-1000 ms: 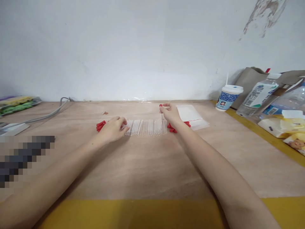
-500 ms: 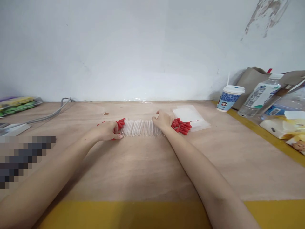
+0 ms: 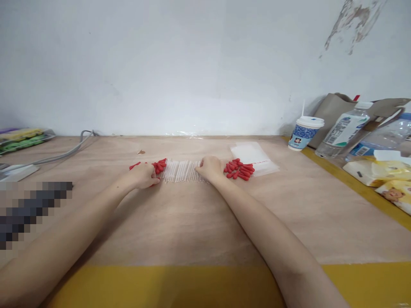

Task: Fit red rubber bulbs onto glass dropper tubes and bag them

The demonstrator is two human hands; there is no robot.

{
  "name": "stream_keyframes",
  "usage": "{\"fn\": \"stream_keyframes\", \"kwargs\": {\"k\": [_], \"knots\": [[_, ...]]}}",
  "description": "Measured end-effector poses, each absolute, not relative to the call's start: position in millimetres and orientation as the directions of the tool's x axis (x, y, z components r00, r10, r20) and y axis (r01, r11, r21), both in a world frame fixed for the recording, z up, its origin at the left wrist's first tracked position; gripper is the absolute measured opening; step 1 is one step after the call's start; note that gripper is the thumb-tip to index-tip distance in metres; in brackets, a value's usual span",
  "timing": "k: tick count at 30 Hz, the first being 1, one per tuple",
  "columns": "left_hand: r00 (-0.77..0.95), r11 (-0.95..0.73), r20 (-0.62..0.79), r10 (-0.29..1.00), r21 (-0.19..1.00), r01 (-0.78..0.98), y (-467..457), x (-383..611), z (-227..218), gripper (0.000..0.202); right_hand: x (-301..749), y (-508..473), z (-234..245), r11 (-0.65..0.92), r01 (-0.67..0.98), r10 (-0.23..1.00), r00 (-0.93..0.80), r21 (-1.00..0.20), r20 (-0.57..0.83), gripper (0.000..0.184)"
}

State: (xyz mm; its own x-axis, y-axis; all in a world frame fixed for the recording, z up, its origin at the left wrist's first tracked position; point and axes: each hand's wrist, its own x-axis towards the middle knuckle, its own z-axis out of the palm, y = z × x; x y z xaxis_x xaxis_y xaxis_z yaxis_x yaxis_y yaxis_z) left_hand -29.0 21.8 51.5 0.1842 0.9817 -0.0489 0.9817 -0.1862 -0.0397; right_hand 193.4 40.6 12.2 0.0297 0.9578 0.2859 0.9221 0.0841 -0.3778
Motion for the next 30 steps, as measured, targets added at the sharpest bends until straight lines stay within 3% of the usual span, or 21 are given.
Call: {"fn": "stream_keyframes", "kwargs": {"k": [3, 5, 9, 12, 15, 23, 30], "knots": [[0.170, -0.171, -0.038, 0.985, -0.045, 0.984, 20, -28, 57, 0.021, 185, 37, 16, 0.082, 0.941, 0.961, 0.013, -0.328, 0.277, 0.014], [0.178, -0.179, 0.048, 0.983, 0.009, 0.984, 19, -23, 57, 0.018, 180, 35, 17, 0.062, 0.953, 0.970, 0.013, -0.297, 0.243, 0.014], [0.267, -0.404, 0.416, 0.869, 0.285, 0.869, 14, -1, 37, 0.015, 175, 31, 19, 0.018, 0.970, 0.971, 0.041, -0.243, 0.235, 0.017], [0.287, -0.564, 0.552, 0.783, 0.435, 0.702, 6, 16, 12, 0.014, 176, 28, 20, 0.007, 0.976, 0.968, 0.047, -0.217, 0.246, 0.021], [0.357, -0.619, 0.533, 0.767, 0.467, 0.631, -1, 23, -4, 0.013, 181, 25, 20, -0.004, 0.981, 0.970, 0.050, -0.192, 0.236, 0.023], [0.507, -0.687, 0.468, 0.724, 0.421, 0.593, -2, 21, -6, 0.014, 186, 27, 19, -0.016, 0.989, 0.974, 0.048, -0.145, 0.222, 0.027], [0.538, -0.709, 0.462, 0.705, 0.424, 0.564, -3, 22, -6, 0.016, 187, 29, 21, -0.040, 0.988, 0.978, 0.070, -0.151, 0.196, 0.026]]}}
